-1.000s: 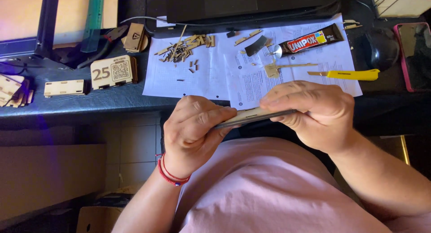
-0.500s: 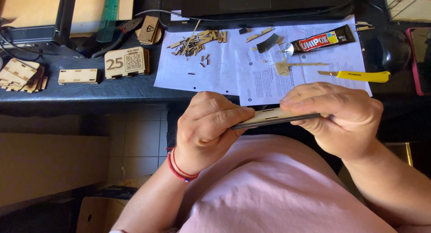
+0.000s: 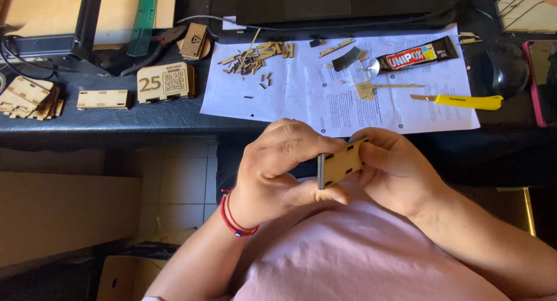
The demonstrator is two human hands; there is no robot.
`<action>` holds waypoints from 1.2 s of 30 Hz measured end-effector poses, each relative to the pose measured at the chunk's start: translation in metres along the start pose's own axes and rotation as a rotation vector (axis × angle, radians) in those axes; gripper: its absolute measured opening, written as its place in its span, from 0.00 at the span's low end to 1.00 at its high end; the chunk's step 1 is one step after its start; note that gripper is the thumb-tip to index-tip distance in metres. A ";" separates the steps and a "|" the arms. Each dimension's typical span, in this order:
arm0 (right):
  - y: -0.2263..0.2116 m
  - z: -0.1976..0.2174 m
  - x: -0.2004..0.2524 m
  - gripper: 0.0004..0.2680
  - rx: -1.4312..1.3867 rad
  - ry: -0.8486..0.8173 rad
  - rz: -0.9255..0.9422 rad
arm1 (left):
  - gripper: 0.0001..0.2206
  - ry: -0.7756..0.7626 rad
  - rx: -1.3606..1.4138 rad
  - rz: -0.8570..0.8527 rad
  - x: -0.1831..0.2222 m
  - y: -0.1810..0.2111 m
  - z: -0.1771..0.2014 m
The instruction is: Assembling small laser-cut wooden boxes by applying glue to joints and pressing pieces together.
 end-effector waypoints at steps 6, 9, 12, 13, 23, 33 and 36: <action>0.008 -0.012 0.001 0.07 -0.136 -0.116 -0.107 | 0.20 0.001 0.014 0.050 0.001 0.002 -0.004; 0.007 -0.012 0.002 0.06 -0.173 -0.134 -0.102 | 0.18 -0.074 0.056 0.112 -0.003 0.005 -0.004; 0.007 0.006 0.001 0.09 -0.072 -0.049 -0.046 | 0.20 -0.108 0.070 0.131 0.001 0.000 -0.004; 0.005 0.003 0.003 0.09 -0.075 -0.048 -0.047 | 0.20 -0.109 0.070 0.134 0.003 0.000 -0.002; -0.065 -0.048 0.054 0.06 0.969 0.067 0.911 | 0.12 -0.070 0.044 0.291 0.019 -0.008 -0.006; -0.069 -0.059 0.061 0.09 1.006 0.028 0.964 | 0.09 0.015 0.045 0.162 0.021 -0.002 -0.009; -0.069 -0.059 0.061 0.09 1.047 0.032 0.972 | 0.09 0.023 0.042 0.151 0.020 -0.001 -0.009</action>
Point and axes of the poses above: each hand's wrist, its own x-axis away from the middle knuckle, its own z-axis out of the back of the hand, y = z × x, the point moved 5 cm from there along -x, towards the middle knuckle, and after that the axes turned 10 degrees about y, right-handed, at the moved point
